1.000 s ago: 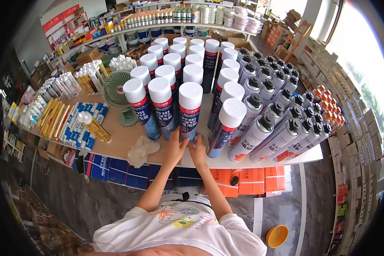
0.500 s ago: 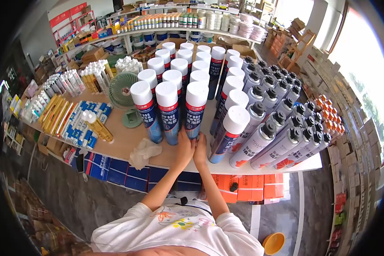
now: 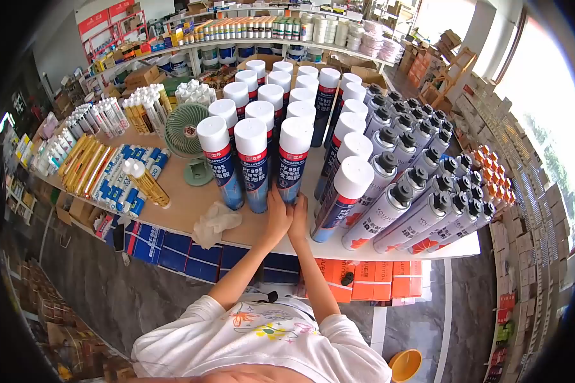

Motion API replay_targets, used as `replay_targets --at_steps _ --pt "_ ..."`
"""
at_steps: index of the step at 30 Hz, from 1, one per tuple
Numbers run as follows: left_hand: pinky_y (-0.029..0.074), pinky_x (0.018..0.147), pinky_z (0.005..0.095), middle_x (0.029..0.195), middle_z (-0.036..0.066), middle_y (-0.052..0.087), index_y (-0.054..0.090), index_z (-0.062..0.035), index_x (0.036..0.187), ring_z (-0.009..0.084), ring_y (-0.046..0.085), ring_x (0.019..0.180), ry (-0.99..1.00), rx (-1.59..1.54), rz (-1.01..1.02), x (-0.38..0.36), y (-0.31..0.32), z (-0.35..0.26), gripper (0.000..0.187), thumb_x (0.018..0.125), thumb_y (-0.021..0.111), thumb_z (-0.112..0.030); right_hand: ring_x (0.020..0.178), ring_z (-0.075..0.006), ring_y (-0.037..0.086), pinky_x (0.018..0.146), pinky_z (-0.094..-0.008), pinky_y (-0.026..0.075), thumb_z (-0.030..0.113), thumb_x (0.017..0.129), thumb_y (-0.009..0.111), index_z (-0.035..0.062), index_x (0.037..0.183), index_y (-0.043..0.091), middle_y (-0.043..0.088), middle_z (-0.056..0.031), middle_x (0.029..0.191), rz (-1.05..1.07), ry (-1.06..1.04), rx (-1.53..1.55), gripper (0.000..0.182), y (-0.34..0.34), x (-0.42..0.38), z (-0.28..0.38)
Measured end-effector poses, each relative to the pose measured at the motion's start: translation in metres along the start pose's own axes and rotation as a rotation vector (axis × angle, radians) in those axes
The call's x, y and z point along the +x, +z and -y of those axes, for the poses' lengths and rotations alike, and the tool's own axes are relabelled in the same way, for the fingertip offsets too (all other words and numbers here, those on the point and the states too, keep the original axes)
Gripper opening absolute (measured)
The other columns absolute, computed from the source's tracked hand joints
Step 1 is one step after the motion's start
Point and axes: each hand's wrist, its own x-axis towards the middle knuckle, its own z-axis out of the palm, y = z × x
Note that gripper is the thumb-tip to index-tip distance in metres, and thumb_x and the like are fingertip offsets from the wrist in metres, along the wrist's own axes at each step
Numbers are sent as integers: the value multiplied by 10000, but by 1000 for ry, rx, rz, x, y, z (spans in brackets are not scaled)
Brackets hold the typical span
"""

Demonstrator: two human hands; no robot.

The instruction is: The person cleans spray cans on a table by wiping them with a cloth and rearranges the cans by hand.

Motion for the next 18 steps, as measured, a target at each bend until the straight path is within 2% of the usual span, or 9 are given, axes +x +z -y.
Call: replay_targets --at_steps 2,4,8,11,13,14,15,17,18 --pt "345 1042 527 1294 371 367 151 121 1461 541 405 1183 1 -3 -12 2 3 2 815 754 543 19 1102 -401 507 927 -437 422 90 869 555 -25 1313 424 502 -237 1223 0 21 7 477 -2 2 5" --pt "328 1072 517 1335 376 337 126 128 1467 543 372 1236 92 13 -64 3 6 8 822 766 541 15 1103 -385 517 915 -424 434 101 855 576 -28 1319 422 506 -233 1233 -2 69 28 506 4 2 -5" --pt "310 1098 508 1396 385 285 112 136 1467 544 327 1297 25 -38 -4 -8 3 -1 812 792 544 3 1112 -376 522 911 -416 443 115 851 594 -31 1327 414 510 -229 1243 -11 -1 41 530 2 -2 -16" --pt "313 1118 494 1431 403 233 154 151 1446 541 282 1347 70 -7 20 -10 -18 -30 776 799 561 15 1128 -380 520 917 -420 443 141 865 599 -46 1333 403 512 -239 1243 63 75 50 541 -1 2 -15" --pt "359 1095 479 1455 367 248 250 139 1423 518 310 1351 206 65 171 -1 -56 -63 689 824 564 10 1124 -393 517 924 -434 445 131 856 643 -61 1306 414 510 -253 1250 21 -68 -85 541 3 2 -21" --pt "422 1050 454 1466 305 289 347 108 1390 471 393 1321 191 15 219 10 -82 -92 602 843 573 -4 1124 -393 517 924 -434 445 131 856 643 -61 1306 414 510 -253 1250 17 -63 -82 541 4 2 -19" --pt "452 1003 414 1448 216 392 435 7 1366 398 511 1234 291 12 138 21 -104 -116 539 848 585 -16 1124 -399 517 933 -438 442 118 841 670 -64 1302 412 512 -256 1247 22 -8 -4 559 6 3 -20" --pt "485 957 393 1267 187 573 558 2 1238 356 565 1179 437 11 47 58 -133 -142 383 855 578 0 1125 -404 516 941 -441 439 105 826 697 -67 1298 409 515 -259 1244 30 56 74 578 9 -1 -19" --pt "476 963 416 1216 207 578 543 23 1191 382 571 1139 478 19 28 78 -143 -151 324 871 569 -27 1128 -408 515 951 -443 434 93 814 712 -65 1295 403 519 -259 1235 -5 15 18 593 11 -3 -20"
